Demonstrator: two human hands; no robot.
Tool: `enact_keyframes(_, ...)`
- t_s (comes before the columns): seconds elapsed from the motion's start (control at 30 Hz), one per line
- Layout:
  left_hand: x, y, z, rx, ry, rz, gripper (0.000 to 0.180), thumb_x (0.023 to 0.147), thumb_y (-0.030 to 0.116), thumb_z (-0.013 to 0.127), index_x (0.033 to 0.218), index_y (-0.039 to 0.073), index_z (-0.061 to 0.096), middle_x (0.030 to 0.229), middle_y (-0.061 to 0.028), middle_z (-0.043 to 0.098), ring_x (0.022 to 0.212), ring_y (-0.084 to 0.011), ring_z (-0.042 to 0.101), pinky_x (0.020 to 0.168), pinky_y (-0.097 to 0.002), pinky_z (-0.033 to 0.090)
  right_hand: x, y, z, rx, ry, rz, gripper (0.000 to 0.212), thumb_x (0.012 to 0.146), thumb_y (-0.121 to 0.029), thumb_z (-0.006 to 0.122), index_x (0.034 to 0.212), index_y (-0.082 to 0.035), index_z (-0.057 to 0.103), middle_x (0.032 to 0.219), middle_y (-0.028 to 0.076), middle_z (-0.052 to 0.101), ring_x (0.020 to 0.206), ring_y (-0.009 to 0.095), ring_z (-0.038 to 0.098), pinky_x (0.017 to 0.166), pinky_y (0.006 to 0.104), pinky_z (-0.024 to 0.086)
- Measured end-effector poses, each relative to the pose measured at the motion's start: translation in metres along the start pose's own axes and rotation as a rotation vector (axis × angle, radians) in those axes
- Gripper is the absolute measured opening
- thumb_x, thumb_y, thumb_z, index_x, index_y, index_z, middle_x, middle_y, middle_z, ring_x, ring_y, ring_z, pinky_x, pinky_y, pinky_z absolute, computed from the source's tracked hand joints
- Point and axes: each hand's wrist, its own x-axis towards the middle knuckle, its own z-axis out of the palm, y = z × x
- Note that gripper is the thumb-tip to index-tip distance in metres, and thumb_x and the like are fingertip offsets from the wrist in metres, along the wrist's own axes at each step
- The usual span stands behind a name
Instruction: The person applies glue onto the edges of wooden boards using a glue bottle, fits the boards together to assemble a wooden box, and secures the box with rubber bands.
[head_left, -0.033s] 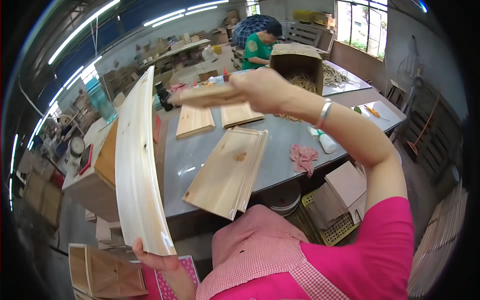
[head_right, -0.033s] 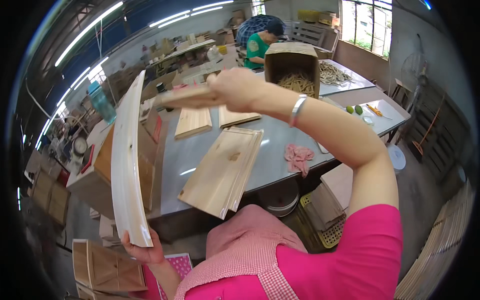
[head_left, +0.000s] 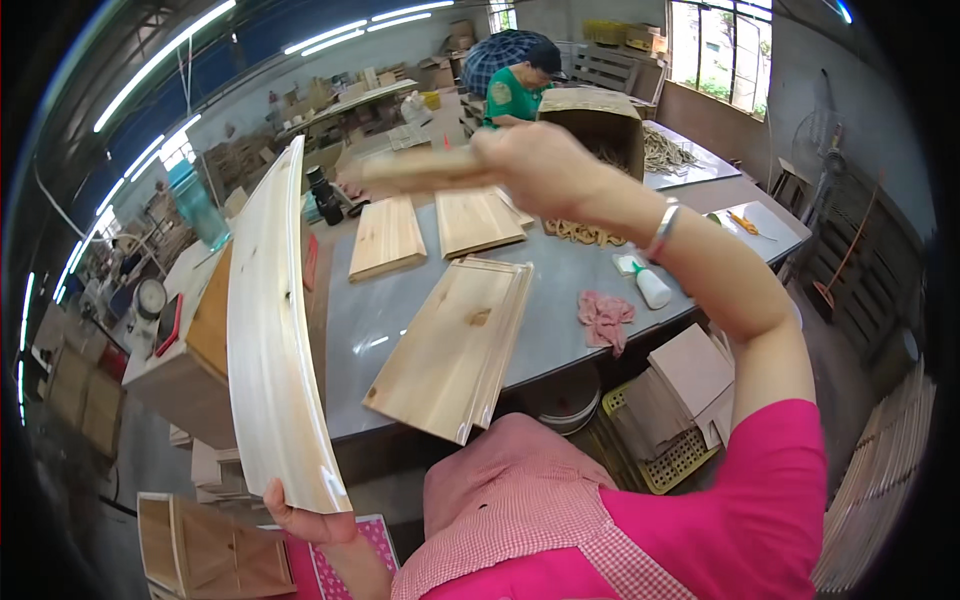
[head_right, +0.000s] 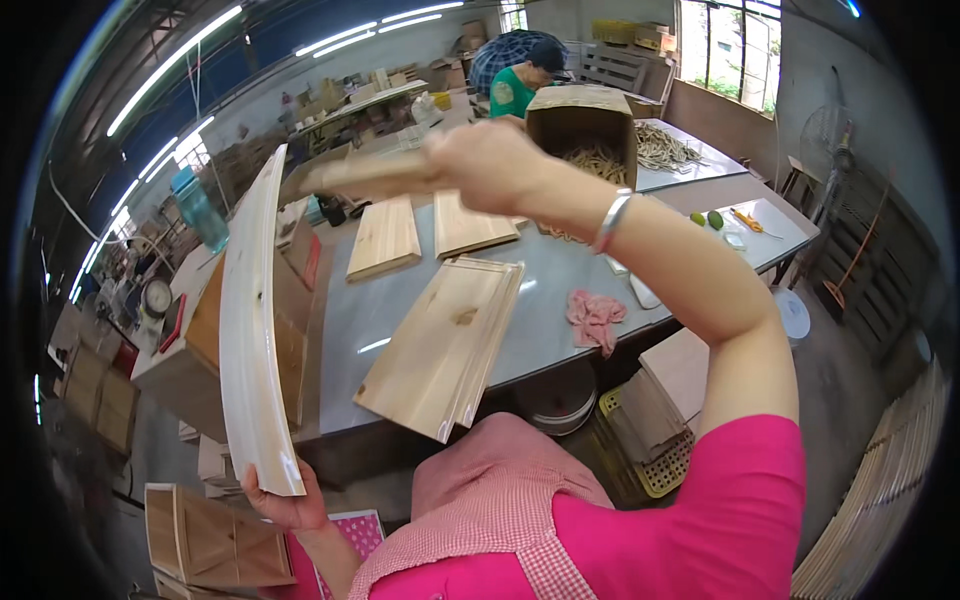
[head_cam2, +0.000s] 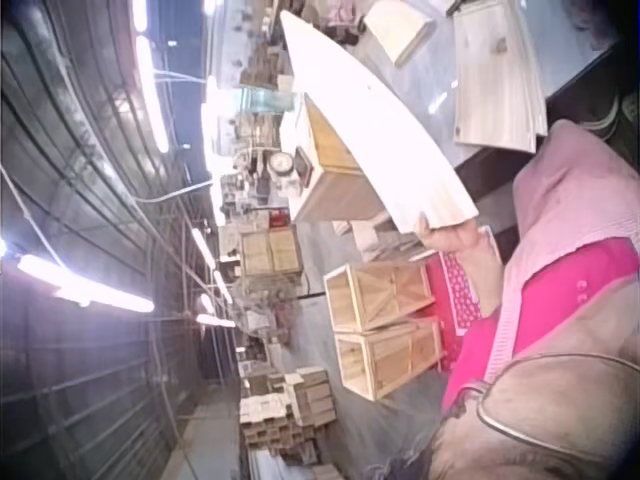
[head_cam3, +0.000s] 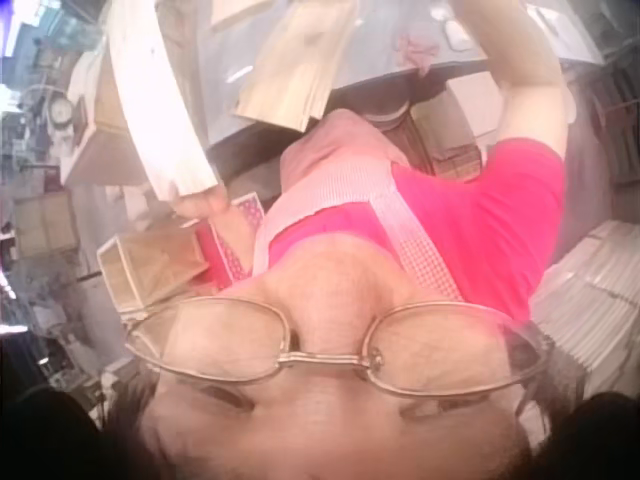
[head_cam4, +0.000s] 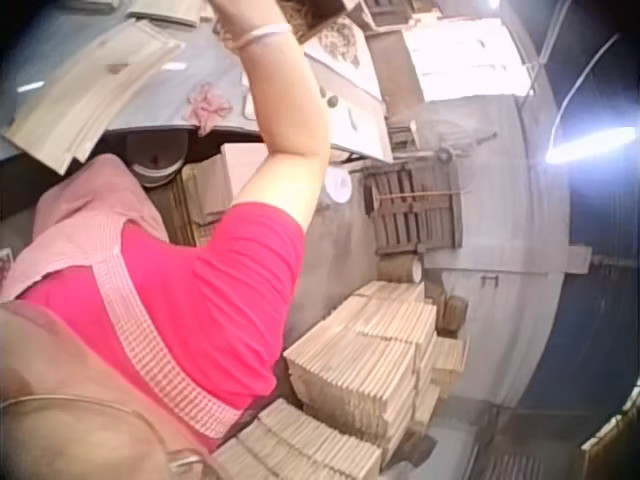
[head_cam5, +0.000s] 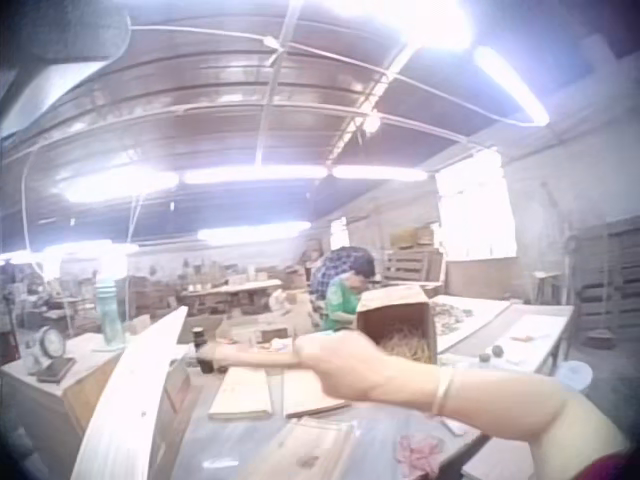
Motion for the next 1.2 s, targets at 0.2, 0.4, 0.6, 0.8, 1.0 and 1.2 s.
enact_keyframes(0.2, 0.024, -0.024, -0.014, -0.066, -0.086, -0.115, 0.044, 0.094, 0.018, 0.056, 0.134, -0.001, 0.053, 0.131, -0.0160, 0.063, 0.114, -0.0288, 0.065, 0.097, -0.0449, 0.055, -0.010, 0.117, 0.011, -0.258, 0.457, 0.093, 0.016, 0.083, 0.000, 0.056, 0.099, -0.003, 0.056, 0.089, 0.019, 0.068, 0.084, 0.037, 0.069, 0.070, 0.0469, 0.056)
enact_keyframes(0.4, 0.043, -0.056, -0.013, -0.080, 0.004, -0.147, 0.064, 0.089, 0.017, 0.055, 0.148, 0.000, 0.036, 0.145, -0.0194, 0.049, 0.132, -0.0350, 0.050, 0.111, -0.0527, 0.041, -0.025, 0.237, 0.093, -0.486, 0.364, 0.226, 0.019, 0.083, 0.000, 0.055, 0.101, -0.005, 0.057, 0.100, 0.015, 0.067, 0.096, 0.032, 0.066, 0.084, 0.0412, 0.053)
enact_keyframes(0.6, 0.051, -0.066, -0.031, 0.035, 0.122, -0.124, 0.068, 0.087, 0.016, 0.058, 0.149, 0.001, 0.034, 0.145, -0.0183, 0.048, 0.134, -0.0354, 0.048, 0.114, -0.0536, 0.038, -0.049, 0.262, 0.144, -0.670, 0.159, 0.251, 0.017, 0.085, -0.004, 0.055, 0.102, -0.004, 0.059, 0.098, 0.011, 0.066, 0.096, 0.027, 0.065, 0.084, 0.0375, 0.051)
enact_keyframes(0.8, 0.061, -0.063, -0.051, 0.122, 0.190, -0.123, 0.070, 0.087, 0.019, 0.058, 0.150, 0.002, 0.032, 0.148, -0.0174, 0.046, 0.137, -0.0349, 0.044, 0.114, -0.0546, 0.035, -0.038, 0.243, 0.168, -0.787, 0.067, 0.402, 0.024, 0.087, -0.010, 0.055, 0.109, -0.003, 0.060, 0.109, 0.012, 0.066, 0.105, 0.029, 0.063, 0.092, 0.0415, 0.048)
enact_keyframes(1.0, 0.056, -0.048, -0.071, 0.044, 0.157, -0.082, 0.067, 0.089, 0.017, 0.054, 0.149, -0.003, 0.031, 0.144, -0.0173, 0.048, 0.132, -0.0315, 0.049, 0.111, -0.0514, 0.039, -0.043, -0.049, 0.215, 0.204, -0.244, 0.256, 0.053, 0.084, -0.036, 0.071, 0.120, 0.000, 0.059, 0.126, 0.021, 0.059, 0.120, 0.041, 0.053, 0.100, 0.0537, 0.039)
enact_keyframes(1.2, 0.029, -0.009, -0.059, 0.139, 0.144, -0.083, 0.064, 0.091, 0.026, 0.054, 0.147, 0.000, 0.037, 0.143, -0.0173, 0.051, 0.129, -0.0324, 0.053, 0.109, -0.0522, 0.042, -0.096, -0.260, 0.282, 0.342, -0.675, -0.079, 0.089, 0.082, -0.043, 0.070, 0.144, 0.011, 0.037, 0.149, 0.035, 0.034, 0.141, 0.049, 0.032, 0.117, 0.0582, 0.022)
